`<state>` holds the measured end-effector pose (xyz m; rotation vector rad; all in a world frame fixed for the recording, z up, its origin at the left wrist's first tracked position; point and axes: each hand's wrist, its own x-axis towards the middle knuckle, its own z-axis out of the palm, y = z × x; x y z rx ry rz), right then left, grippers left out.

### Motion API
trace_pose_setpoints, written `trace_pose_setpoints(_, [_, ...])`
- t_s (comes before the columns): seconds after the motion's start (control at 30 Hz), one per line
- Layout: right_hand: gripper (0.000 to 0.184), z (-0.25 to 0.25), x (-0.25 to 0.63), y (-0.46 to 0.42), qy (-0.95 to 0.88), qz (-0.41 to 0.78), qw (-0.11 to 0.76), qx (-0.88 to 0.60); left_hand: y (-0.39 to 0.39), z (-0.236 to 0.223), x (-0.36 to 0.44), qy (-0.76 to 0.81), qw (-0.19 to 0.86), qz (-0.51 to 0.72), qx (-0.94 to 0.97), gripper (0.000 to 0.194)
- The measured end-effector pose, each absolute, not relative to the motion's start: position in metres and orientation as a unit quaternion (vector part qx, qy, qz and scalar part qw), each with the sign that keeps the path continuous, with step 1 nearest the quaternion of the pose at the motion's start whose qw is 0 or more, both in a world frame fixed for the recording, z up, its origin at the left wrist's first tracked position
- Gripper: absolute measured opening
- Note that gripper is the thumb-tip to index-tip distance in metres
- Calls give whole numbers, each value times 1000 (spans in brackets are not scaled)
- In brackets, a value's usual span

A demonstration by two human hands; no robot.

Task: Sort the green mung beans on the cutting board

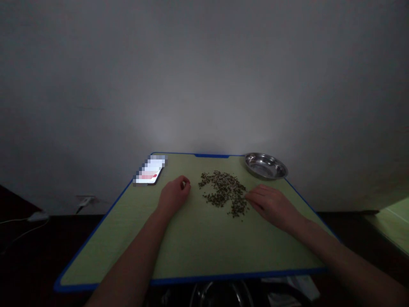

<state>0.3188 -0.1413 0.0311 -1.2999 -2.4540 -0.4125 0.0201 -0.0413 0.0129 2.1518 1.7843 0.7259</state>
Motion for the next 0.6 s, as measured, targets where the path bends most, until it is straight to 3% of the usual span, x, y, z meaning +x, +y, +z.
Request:
trace_pose_setpoints(0.37, [25,28,295,-169,-890,-123,139,-416,-43,13,21,617,106,253,737,25])
trace_pose_setpoints(0.6, [26,54,309,-160,-832,55,227,-503,-39,9,18,559,39,299,772,22])
